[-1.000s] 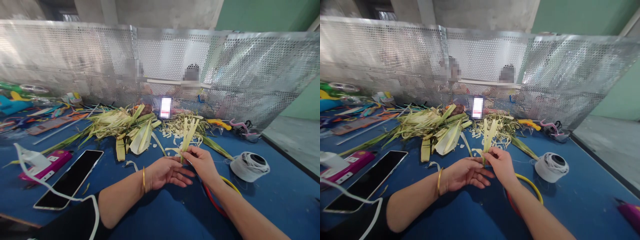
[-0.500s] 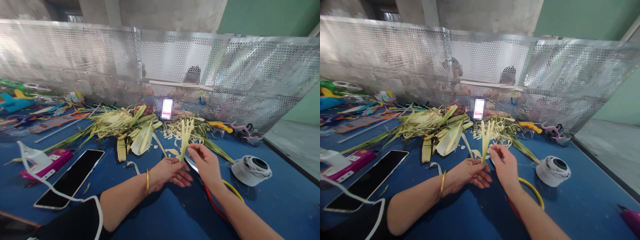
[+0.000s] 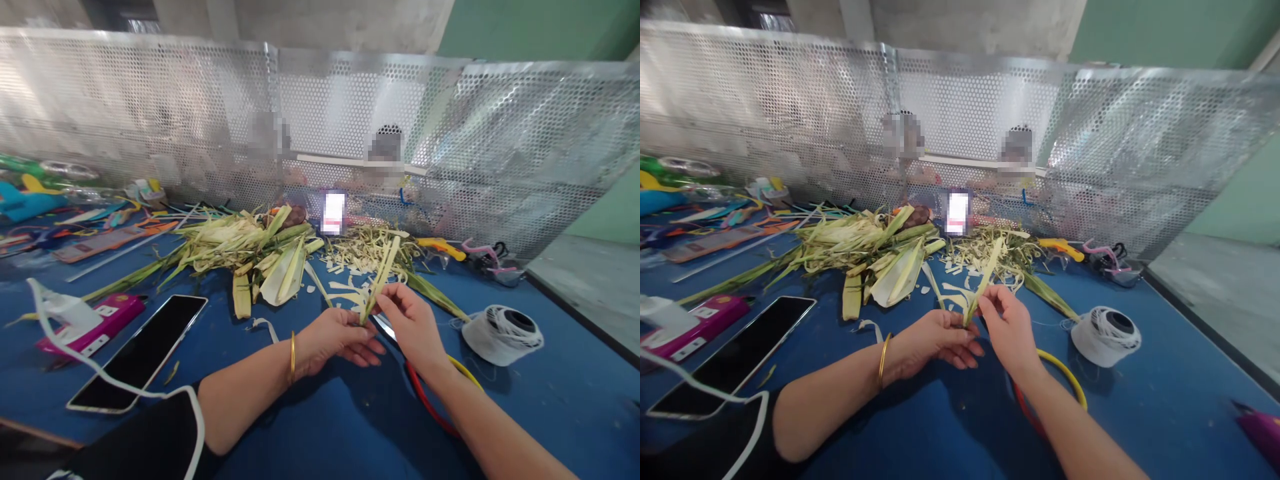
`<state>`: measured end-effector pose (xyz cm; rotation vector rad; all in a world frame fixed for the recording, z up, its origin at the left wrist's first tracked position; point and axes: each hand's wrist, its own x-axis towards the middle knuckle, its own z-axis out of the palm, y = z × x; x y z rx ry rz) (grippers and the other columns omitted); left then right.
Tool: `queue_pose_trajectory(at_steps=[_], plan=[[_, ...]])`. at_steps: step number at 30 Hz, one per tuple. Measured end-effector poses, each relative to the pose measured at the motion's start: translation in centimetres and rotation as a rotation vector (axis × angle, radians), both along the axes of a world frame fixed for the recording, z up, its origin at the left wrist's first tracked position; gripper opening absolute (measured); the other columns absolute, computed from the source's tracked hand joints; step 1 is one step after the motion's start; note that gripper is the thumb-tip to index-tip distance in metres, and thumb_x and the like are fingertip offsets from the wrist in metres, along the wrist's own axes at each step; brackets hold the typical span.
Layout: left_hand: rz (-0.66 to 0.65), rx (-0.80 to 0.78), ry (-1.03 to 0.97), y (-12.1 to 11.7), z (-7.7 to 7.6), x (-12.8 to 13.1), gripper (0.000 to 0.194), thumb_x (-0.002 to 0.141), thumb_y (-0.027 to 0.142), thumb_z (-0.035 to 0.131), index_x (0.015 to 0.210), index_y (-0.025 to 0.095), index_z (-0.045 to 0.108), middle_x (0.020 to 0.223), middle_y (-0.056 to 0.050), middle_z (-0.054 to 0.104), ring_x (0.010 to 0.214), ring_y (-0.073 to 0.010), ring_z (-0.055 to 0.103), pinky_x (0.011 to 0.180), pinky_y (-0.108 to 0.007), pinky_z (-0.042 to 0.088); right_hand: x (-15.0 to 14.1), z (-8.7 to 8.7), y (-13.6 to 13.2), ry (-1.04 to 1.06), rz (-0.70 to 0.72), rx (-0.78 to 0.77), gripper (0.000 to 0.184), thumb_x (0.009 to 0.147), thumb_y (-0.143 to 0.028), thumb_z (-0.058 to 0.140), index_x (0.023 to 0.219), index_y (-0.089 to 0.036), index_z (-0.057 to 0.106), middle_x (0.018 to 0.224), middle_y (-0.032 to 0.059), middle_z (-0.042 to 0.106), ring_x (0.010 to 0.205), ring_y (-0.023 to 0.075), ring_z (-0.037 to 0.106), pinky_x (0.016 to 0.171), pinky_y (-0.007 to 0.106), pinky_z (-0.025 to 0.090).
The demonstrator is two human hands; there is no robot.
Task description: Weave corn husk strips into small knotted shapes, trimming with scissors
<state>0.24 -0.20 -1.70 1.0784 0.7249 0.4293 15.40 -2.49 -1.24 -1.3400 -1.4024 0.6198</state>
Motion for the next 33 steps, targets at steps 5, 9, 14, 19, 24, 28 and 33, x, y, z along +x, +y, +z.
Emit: queue_pose_trajectory(at_steps=[5,9,14,19,24,28,33], plan=[[0.019,-0.007,0.019,0.1,0.2,-0.1,0.027,0.071,0.036,0.07,0.081,0.014,0.058,0.073,-0.005,0.071,0.06,-0.0132,0.066,0.061,-0.025,0.048,-0.5,0.0,-0.2,0.106,0.022,-0.035,0.017,0.079,-0.038,0.056,0.076,-0.021,0.058,0.075,0.0039,0.066,0.071,0.0188,0.061,0.07,0.031,0.048],[0.043,0.034,0.056,0.4,0.1,-0.2,0.025,0.074,0.036,0.068,0.079,0.013,0.057,0.073,-0.007,0.071,0.057,-0.0139,0.065,0.057,-0.025,0.047,-0.6,-0.1,-0.1,0.228,0.016,-0.097,0.02,0.075,-0.039,0.06,0.08,-0.02,0.061,0.076,0.0043,0.067,0.069,0.0186,0.063,0.071,0.033,0.05],[0.012,0.016,-0.011,1.2,0.1,-0.6,0.02,0.081,0.032,0.06,0.085,0.012,0.061,0.079,-0.009,0.072,0.062,-0.0147,0.068,0.058,-0.024,0.049,-0.5,0.1,0.0,0.324,0.003,-0.102,0.024,0.074,-0.042,0.062,0.081,-0.02,0.059,0.086,0.0068,0.068,0.069,0.0188,0.064,0.071,0.036,0.053],[0.009,-0.028,-0.073,1.3,0.2,-0.7,0.027,0.08,0.038,0.062,0.083,0.012,0.062,0.086,-0.01,0.073,0.066,-0.0139,0.068,0.058,-0.022,0.05,-0.5,0.3,-0.3,0.296,-0.004,-0.073,0.024,0.076,-0.043,0.062,0.08,-0.02,0.06,0.087,0.0071,0.069,0.072,0.0195,0.064,0.074,0.036,0.053],[0.08,0.06,0.003,1.0,0.1,-0.4,0.034,0.076,0.045,0.066,0.082,0.012,0.061,0.078,-0.01,0.073,0.059,-0.0143,0.067,0.053,-0.021,0.048,-0.7,0.1,-0.4,0.258,0.027,-0.085,0.031,0.074,-0.047,0.062,0.085,-0.018,0.064,0.089,0.0082,0.069,0.078,0.0205,0.064,0.078,0.036,0.052],[0.098,0.109,-0.002,1.0,0.3,-0.5,0.038,0.075,0.048,0.066,0.084,0.011,0.062,0.077,-0.01,0.072,0.059,-0.0141,0.067,0.054,-0.022,0.048,-0.7,0.2,-0.5,0.296,0.06,-0.087,0.038,0.072,-0.051,0.063,0.088,-0.016,0.066,0.09,0.009,0.07,0.081,0.0221,0.064,0.079,0.038,0.052],[0.113,0.085,-0.002,1.0,0.6,-0.6,0.036,0.078,0.046,0.063,0.08,0.01,0.064,0.078,-0.011,0.072,0.059,-0.0138,0.067,0.055,-0.022,0.049,-0.6,0.4,-0.5,0.406,0.123,-0.119,0.034,0.071,-0.048,0.066,0.087,-0.018,0.065,0.092,0.0088,0.071,0.081,0.0227,0.065,0.081,0.041,0.052]])
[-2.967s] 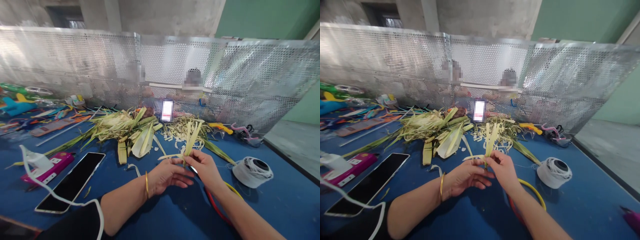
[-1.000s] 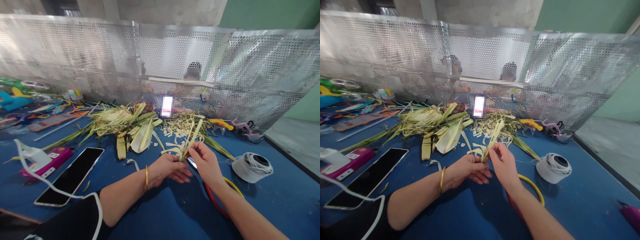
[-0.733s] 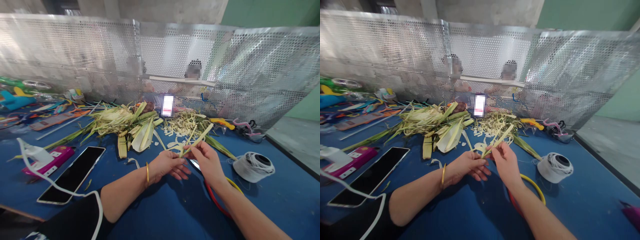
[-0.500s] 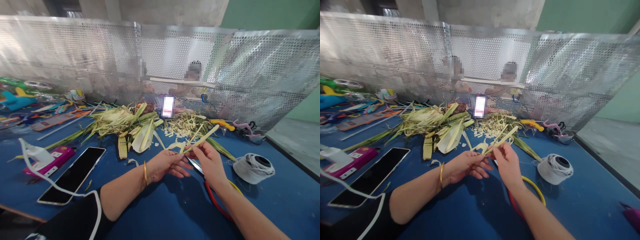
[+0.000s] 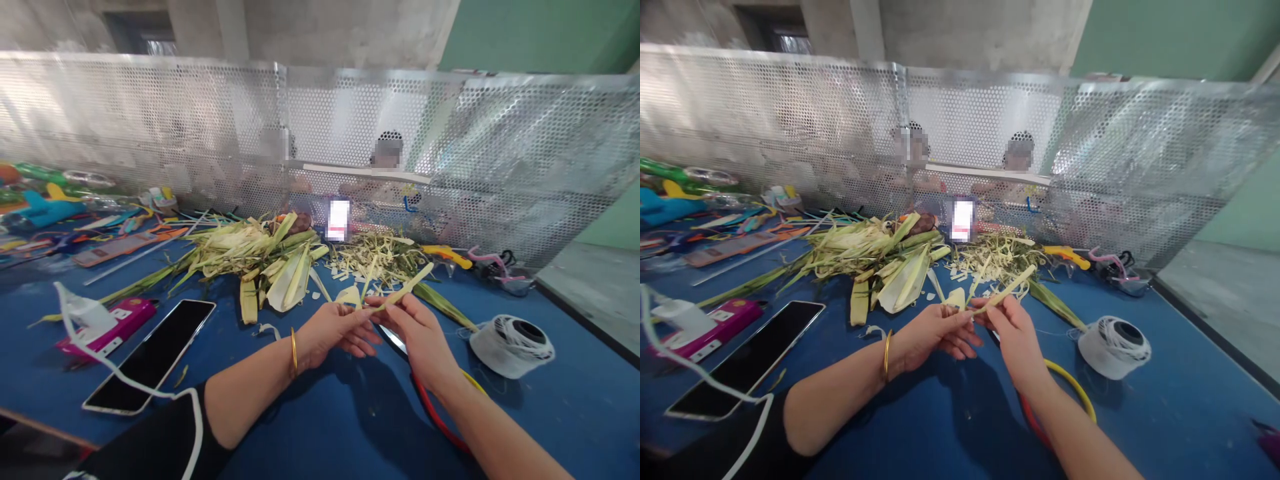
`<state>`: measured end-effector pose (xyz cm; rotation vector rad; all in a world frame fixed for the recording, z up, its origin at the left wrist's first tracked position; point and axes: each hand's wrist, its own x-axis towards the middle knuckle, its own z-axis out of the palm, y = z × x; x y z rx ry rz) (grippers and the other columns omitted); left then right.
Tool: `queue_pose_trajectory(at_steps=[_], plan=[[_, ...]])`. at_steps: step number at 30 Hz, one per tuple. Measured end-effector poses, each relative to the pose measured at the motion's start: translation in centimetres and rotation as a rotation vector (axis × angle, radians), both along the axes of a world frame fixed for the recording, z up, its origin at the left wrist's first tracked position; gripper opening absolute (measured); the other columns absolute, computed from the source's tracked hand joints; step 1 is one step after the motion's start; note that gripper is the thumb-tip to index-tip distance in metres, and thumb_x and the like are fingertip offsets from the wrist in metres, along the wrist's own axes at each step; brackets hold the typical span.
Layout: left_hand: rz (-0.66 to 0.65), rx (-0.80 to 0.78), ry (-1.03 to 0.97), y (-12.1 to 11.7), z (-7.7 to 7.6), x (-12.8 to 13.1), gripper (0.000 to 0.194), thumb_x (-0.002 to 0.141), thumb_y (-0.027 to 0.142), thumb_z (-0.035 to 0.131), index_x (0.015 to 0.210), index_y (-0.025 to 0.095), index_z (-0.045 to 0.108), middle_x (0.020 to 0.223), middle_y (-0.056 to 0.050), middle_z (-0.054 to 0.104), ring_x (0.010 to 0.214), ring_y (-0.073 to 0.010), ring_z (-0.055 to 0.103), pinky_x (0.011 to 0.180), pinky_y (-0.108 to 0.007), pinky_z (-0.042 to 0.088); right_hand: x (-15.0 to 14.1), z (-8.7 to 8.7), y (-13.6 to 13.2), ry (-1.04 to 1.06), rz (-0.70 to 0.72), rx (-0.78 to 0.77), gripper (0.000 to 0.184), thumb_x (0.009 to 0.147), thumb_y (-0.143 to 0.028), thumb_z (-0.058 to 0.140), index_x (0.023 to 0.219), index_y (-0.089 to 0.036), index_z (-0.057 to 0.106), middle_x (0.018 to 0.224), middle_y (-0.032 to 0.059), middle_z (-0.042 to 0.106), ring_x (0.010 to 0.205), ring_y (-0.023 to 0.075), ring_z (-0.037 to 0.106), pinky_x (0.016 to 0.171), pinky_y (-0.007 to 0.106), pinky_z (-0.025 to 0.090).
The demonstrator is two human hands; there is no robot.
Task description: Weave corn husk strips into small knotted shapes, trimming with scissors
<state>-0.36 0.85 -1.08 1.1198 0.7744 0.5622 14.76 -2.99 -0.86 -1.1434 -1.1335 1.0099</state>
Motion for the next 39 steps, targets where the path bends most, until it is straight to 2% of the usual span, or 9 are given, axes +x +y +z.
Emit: queue_pose_trajectory(at_steps=[4,7,10,13,19,25,33,36,39], plan=[[0.067,-0.059,-0.014,0.2,0.2,0.0,0.036,0.087,0.043,0.052,0.077,0.01,0.063,0.075,-0.01,0.071,0.059,-0.0143,0.067,0.053,-0.021,0.049,0.1,-0.3,-0.1,-0.256,-0.046,0.15,0.025,0.081,-0.04,0.057,0.092,-0.018,0.063,0.092,0.008,0.069,0.089,0.0228,0.064,0.082,0.038,0.05],[0.122,-0.103,-0.04,0.5,0.4,0.0,0.032,0.089,0.037,0.049,0.084,0.01,0.065,0.079,-0.01,0.071,0.062,-0.0133,0.068,0.042,-0.016,0.04,0.2,-0.4,-0.4,-0.669,-0.079,0.463,0.013,0.088,-0.026,0.05,0.091,-0.019,0.06,0.096,0.0079,0.066,0.093,0.0208,0.061,0.083,0.035,0.047],[0.193,-0.13,-0.061,0.7,0.6,-0.1,0.027,0.089,0.032,0.05,0.081,0.01,0.065,0.072,-0.007,0.068,0.056,-0.0085,0.064,0.032,-0.013,0.024,0.1,-0.4,-0.7,-1.111,-0.03,0.793,0.016,0.088,-0.013,0.045,0.088,-0.019,0.06,0.093,0.008,0.066,0.089,0.0203,0.06,0.08,0.035,0.045],[0.249,-0.166,-0.083,0.8,0.8,-0.2,0.027,0.088,0.028,0.049,0.076,0.01,0.065,0.061,-0.003,0.062,0.048,-0.0055,0.056,0.032,-0.014,0.023,-0.2,-0.3,-0.9,-1.342,-0.016,0.923,0.021,0.087,-0.007,0.04,0.09,-0.017,0.059,0.089,0.0082,0.067,0.083,0.02,0.06,0.078,0.035,0.044],[0.208,-0.203,-0.169,0.8,1.0,-0.2,0.008,0.075,0.012,0.056,0.069,0.012,0.062,0.063,-0.001,0.062,0.052,-0.0068,0.056,0.038,-0.015,0.035,-0.4,-0.1,-0.7,-1.245,-0.031,0.891,0.014,0.089,-0.009,0.042,0.091,-0.018,0.053,0.088,0.0081,0.069,0.087,0.019,0.063,0.085,0.036,0.046],[0.136,-0.201,-0.229,0.4,0.9,-0.2,0.021,0.067,0.007,0.05,0.078,0.01,0.067,0.075,-0.005,0.067,0.061,-0.0093,0.06,0.054,-0.019,0.048,-0.2,-0.2,-0.7,-1.139,-0.036,0.652,0.015,0.091,-0.016,0.04,0.095,-0.019,0.054,0.094,0.0111,0.069,0.092,0.0237,0.063,0.081,0.039,0.05],[0.125,-0.188,-0.139,0.5,0.8,-0.1,0.018,0.069,0.01,0.053,0.08,0.011,0.067,0.075,-0.006,0.067,0.064,-0.0109,0.063,0.057,-0.02,0.049,-0.1,-0.6,-0.7,-0.974,0.06,0.442,0.035,0.09,-0.02,0.041,0.123,-0.023,0.053,0.114,0.0098,0.065,0.108,0.0238,0.059,0.088,0.039,0.051],[0.128,-0.153,-0.123,0.7,0.4,-0.1,0.018,0.066,0.008,0.057,0.082,0.012,0.066,0.073,-0.003,0.066,0.058,-0.0091,0.059,0.053,-0.019,0.046,-0.2,-0.7,-0.6,-1.008,0.114,0.482,0.039,0.089,-0.016,0.041,0.127,-0.023,0.05,0.119,0.0103,0.063,0.114,0.0242,0.056,0.096,0.044,0.047],[0.158,-0.153,-0.113,0.7,0.3,-0.1,0.02,0.061,0.006,0.057,0.078,0.013,0.065,0.066,0.0,0.062,0.052,-0.0069,0.053,0.044,-0.017,0.036,-0.3,-0.8,-0.5,-1.072,0.181,0.569,0.038,0.088,-0.011,0.041,0.122,-0.021,0.052,0.123,0.0115,0.061,0.121,0.0237,0.051,0.104,0.048,0.04]])
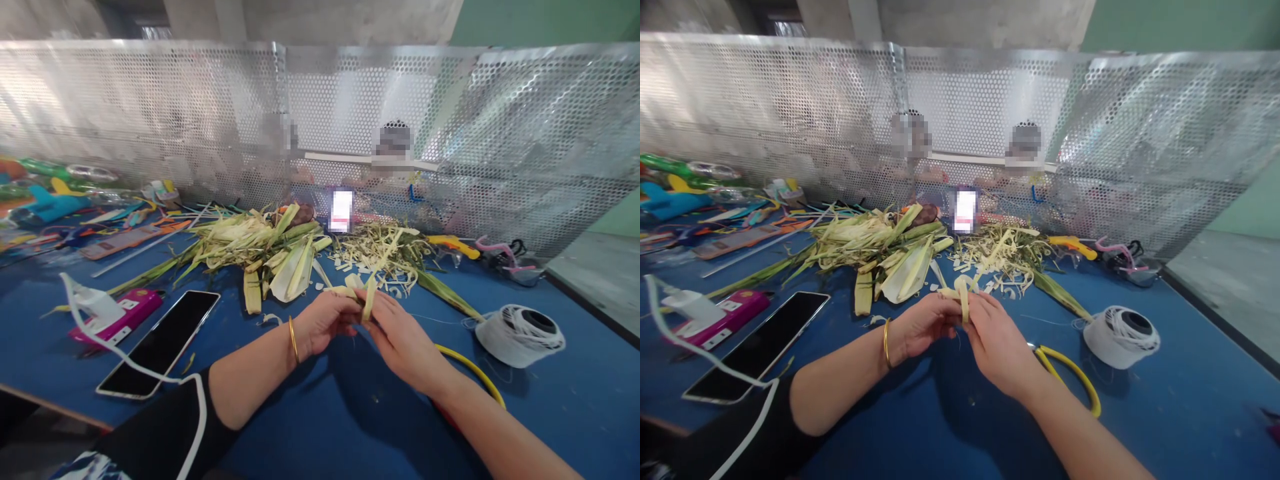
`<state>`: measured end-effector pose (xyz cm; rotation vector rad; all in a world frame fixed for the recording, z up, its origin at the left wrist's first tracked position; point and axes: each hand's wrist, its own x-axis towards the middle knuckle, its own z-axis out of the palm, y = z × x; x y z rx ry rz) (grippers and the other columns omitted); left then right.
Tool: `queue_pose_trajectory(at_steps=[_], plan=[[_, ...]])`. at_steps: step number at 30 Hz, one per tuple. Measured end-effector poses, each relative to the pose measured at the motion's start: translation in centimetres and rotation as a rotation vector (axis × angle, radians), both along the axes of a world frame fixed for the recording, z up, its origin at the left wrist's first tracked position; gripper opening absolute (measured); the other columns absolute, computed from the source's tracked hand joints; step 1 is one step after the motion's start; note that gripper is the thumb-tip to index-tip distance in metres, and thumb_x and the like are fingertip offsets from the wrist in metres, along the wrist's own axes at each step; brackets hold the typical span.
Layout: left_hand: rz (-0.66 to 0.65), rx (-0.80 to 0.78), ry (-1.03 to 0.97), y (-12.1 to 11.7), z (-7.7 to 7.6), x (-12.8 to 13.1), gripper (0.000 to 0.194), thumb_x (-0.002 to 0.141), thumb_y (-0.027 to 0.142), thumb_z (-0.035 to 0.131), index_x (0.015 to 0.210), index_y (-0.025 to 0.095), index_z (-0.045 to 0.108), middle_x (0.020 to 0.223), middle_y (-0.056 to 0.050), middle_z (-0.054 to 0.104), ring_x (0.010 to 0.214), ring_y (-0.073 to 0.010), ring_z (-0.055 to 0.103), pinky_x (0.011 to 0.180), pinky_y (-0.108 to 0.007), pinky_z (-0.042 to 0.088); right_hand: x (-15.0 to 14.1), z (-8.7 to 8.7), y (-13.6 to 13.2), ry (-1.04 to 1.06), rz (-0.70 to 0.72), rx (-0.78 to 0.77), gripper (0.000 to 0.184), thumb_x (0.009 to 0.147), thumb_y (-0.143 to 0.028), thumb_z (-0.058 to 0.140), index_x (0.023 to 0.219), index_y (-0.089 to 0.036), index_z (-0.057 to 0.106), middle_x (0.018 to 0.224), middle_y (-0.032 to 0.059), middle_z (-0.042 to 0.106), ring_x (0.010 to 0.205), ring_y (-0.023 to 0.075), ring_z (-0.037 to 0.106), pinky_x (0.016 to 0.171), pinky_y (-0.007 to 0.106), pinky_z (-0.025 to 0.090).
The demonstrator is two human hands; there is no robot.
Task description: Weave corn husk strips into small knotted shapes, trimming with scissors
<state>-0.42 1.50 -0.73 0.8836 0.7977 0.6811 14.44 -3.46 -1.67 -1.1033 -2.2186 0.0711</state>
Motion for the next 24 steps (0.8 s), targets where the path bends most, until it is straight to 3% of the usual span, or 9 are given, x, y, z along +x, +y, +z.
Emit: queue_pose_trajectory(at_steps=[5,9,13,15,18,21,24], plan=[[-0.007,-0.016,0.028,-0.2,0.5,0.0,0.015,0.063,0.012,0.056,0.074,0.015,0.064,0.061,0.002,0.058,0.054,-0.0065,0.052,0.04,-0.017,0.02,0.2,-0.1,0.1,-0.098,0.054,0.042,0.031,0.087,-0.008,0.041,0.114,-0.016,0.054,0.126,0.015,0.058,0.128,0.0232,0.044,0.107,0.052,0.037],[0.012,0.09,0.08,-0.2,0.1,0.2,0.007,0.061,0.013,0.065,0.068,0.014,0.063,0.057,0.003,0.055,0.047,-0.0046,0.044,0.038,-0.018,0.016,0.1,-0.3,0.1,-0.145,0.044,0.092,0.028,0.085,-0.007,0.043,0.108,-0.016,0.056,0.129,0.0156,0.055,0.129,0.0235,0.043,0.104,0.052,0.039],[0.062,0.139,0.072,-0.2,-0.5,0.3,0.01,0.066,0.02,0.068,0.064,0.013,0.062,0.055,0.003,0.054,0.042,-0.0032,0.039,0.036,-0.017,0.016,-0.4,-0.2,-0.1,-0.228,-0.043,0.241,0.018,0.085,-0.008,0.045,0.085,-0.016,0.061,0.127,0.016,0.057,0.122,0.0235,0.049,0.102,0.047,0.041],[0.098,0.111,0.039,-0.1,-0.4,0.2,0.012,0.071,0.023,0.066,0.068,0.012,0.063,0.06,0.0,0.059,0.045,-0.004,0.046,0.034,-0.017,0.015,-0.5,-0.1,-0.3,-0.31,-0.101,0.385,0.021,0.084,-0.007,0.045,0.082,-0.017,0.063,0.119,0.0141,0.062,0.11,0.0227,0.057,0.101,0.045,0.04],[0.116,0.044,-0.012,0.1,0.0,-0.1,0.013,0.078,0.022,0.061,0.081,0.011,0.067,0.079,-0.008,0.068,0.057,-0.0066,0.059,0.034,-0.015,0.018,-0.6,-0.1,-0.5,-0.439,-0.137,0.518,0.023,0.084,-0.006,0.044,0.085,-0.017,0.065,0.09,0.0087,0.067,0.087,0.0198,0.06,0.097,0.041,0.038],[0.091,0.001,-0.036,0.2,0.3,-0.3,0.016,0.084,0.021,0.055,0.084,0.009,0.067,0.088,-0.012,0.07,0.057,-0.0058,0.059,0.034,-0.013,0.02,-0.7,-0.5,-0.6,-0.509,-0.104,0.501,0.022,0.085,-0.009,0.044,0.082,-0.016,0.064,0.078,0.0062,0.063,0.077,0.0188,0.057,0.094,0.04,0.038],[0.085,-0.005,-0.043,0.2,0.2,-0.2,0.017,0.086,0.019,0.053,0.082,0.008,0.066,0.083,-0.012,0.07,0.053,-0.0053,0.057,0.033,-0.013,0.02,-0.9,-0.8,-0.6,-0.49,-0.049,0.447,0.022,0.087,-0.01,0.043,0.078,-0.017,0.062,0.075,0.0041,0.061,0.077,0.0177,0.056,0.095,0.039,0.038]])
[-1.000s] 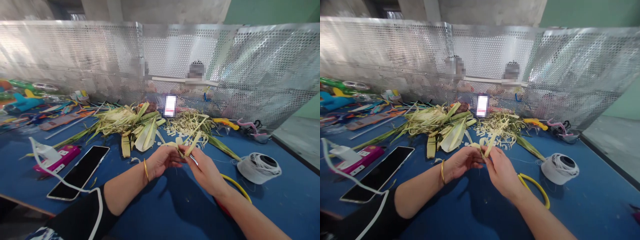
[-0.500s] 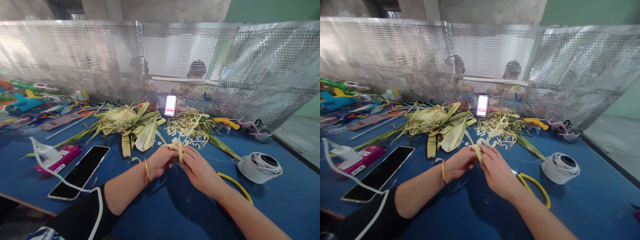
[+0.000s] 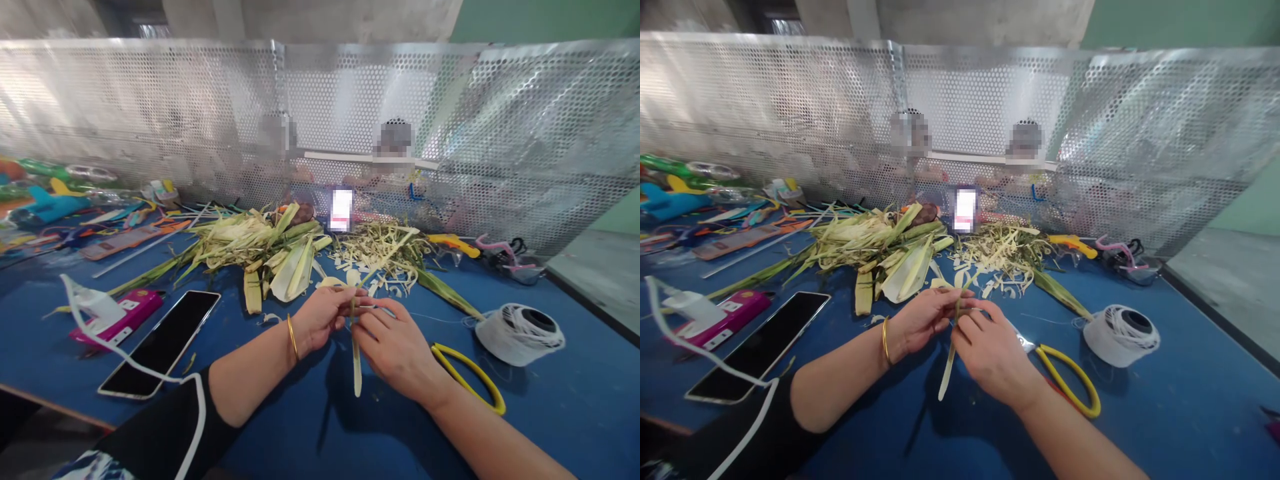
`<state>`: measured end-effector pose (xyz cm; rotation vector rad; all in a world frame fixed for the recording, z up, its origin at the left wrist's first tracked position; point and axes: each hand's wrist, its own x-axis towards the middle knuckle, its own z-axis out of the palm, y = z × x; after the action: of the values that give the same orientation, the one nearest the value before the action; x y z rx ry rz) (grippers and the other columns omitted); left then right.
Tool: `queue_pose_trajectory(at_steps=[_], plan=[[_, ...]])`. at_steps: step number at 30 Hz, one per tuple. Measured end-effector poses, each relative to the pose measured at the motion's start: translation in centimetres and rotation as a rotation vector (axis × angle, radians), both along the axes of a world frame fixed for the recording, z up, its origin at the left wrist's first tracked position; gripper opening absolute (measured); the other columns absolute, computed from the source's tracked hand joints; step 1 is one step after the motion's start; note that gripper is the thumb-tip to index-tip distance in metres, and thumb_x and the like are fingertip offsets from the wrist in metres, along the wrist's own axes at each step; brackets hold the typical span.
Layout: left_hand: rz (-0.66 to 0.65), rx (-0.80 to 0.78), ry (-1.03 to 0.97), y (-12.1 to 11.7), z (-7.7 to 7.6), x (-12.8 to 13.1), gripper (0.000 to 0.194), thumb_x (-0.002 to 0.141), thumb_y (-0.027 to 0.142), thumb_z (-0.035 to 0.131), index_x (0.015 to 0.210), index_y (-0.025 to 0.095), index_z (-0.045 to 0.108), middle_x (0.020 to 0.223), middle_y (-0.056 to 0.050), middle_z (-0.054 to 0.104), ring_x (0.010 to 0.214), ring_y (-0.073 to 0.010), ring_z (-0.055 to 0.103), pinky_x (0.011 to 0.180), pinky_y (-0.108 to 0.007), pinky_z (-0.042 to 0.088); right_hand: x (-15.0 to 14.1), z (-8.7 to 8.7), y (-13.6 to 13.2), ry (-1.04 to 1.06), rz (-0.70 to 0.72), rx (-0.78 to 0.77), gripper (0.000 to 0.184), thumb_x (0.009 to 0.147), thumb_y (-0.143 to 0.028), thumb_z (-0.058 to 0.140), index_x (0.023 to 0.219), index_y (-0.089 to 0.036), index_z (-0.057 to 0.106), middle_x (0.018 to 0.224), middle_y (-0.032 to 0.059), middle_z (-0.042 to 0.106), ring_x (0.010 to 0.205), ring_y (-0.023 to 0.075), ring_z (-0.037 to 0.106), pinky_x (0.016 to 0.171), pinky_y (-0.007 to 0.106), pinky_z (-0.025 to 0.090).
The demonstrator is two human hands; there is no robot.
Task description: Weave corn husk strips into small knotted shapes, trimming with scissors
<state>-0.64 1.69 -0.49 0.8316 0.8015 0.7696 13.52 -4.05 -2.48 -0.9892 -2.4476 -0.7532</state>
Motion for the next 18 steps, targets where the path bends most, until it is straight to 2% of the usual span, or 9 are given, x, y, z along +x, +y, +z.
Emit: queue_pose_trajectory(at_steps=[3,5,7,10,12,14,16,18], plan=[[-0.01,0.028,-0.003,0.0,-0.2,0.1,0.017,0.086,0.019,0.053,0.081,0.009,0.066,0.075,-0.008,0.069,0.044,-0.0032,0.05,0.032,-0.014,0.018,0.0,0.3,-0.1,0.044,0.062,-0.036,0.026,0.091,-0.011,0.04,0.082,-0.018,0.063,0.075,0.0037,0.062,0.081,0.017,0.058,0.095,0.037,0.039],[0.0,0.074,0.005,0.0,-0.3,0.2,0.017,0.086,0.019,0.054,0.081,0.009,0.066,0.07,-0.006,0.067,0.038,-0.0011,0.044,0.031,-0.015,0.015,0.3,0.9,-0.2,0.105,0.085,0.003,0.025,0.091,-0.01,0.04,0.095,-0.018,0.064,0.085,0.0051,0.066,0.087,0.0169,0.059,0.093,0.036,0.04],[-0.021,0.116,0.024,-0.1,-0.4,0.2,0.017,0.086,0.022,0.055,0.08,0.009,0.066,0.069,-0.006,0.067,0.039,-0.0015,0.047,0.032,-0.015,0.013,1.0,1.4,-0.1,0.191,0.012,0.091,0.028,0.09,-0.009,0.044,0.11,-0.018,0.06,0.1,0.0076,0.068,0.097,0.0187,0.059,0.094,0.037,0.039],[-0.11,0.138,0.079,-0.3,-0.3,0.3,0.02,0.085,0.027,0.058,0.085,0.009,0.067,0.077,-0.01,0.07,0.051,-0.0072,0.06,0.033,-0.015,0.015,2.1,1.9,0.3,0.242,-0.22,0.189,0.032,0.089,-0.012,0.048,0.118,-0.02,0.057,0.116,0.0111,0.064,0.114,0.0254,0.053,0.1,0.045,0.034],[-0.135,0.131,0.101,-0.4,-0.2,0.3,0.022,0.086,0.027,0.056,0.091,0.009,0.068,0.085,-0.012,0.072,0.056,-0.009,0.063,0.035,-0.015,0.022,2.6,2.0,0.7,0.18,-0.298,0.176,0.026,0.089,-0.013,0.048,0.109,-0.02,0.061,0.105,0.0094,0.067,0.11,0.0258,0.054,0.103,0.049,0.029],[-0.109,0.115,0.096,-0.4,-0.2,0.3,0.021,0.087,0.024,0.054,0.093,0.01,0.069,0.087,-0.012,0.072,0.055,-0.0077,0.062,0.038,-0.014,0.028,2.8,2.1,0.9,0.113,-0.32,0.134,0.021,0.09,-0.013,0.046,0.094,-0.021,0.064,0.084,0.0047,0.068,0.092,0.0215,0.059,0.105,0.048,0.027],[-0.066,0.084,0.073,-0.2,-0.3,0.3,0.02,0.087,0.022,0.054,0.092,0.01,0.069,0.083,-0.01,0.072,0.051,-0.0058,0.058,0.039,-0.014,0.031,2.8,2.0,0.9,0.085,-0.322,0.09,0.021,0.09,-0.012,0.045,0.085,-0.02,0.064,0.071,0.0017,0.065,0.076,0.0179,0.058,0.103,0.044,0.029],[-0.029,0.034,0.042,0.0,-0.3,0.3,0.018,0.087,0.02,0.055,0.091,0.011,0.069,0.077,-0.007,0.071,0.046,-0.0038,0.053,0.038,-0.013,0.031,2.8,1.8,1.0,0.087,-0.317,0.049,0.021,0.088,-0.011,0.045,0.081,-0.02,0.063,0.068,0.0019,0.064,0.072,0.0174,0.057,0.099,0.041,0.032]])
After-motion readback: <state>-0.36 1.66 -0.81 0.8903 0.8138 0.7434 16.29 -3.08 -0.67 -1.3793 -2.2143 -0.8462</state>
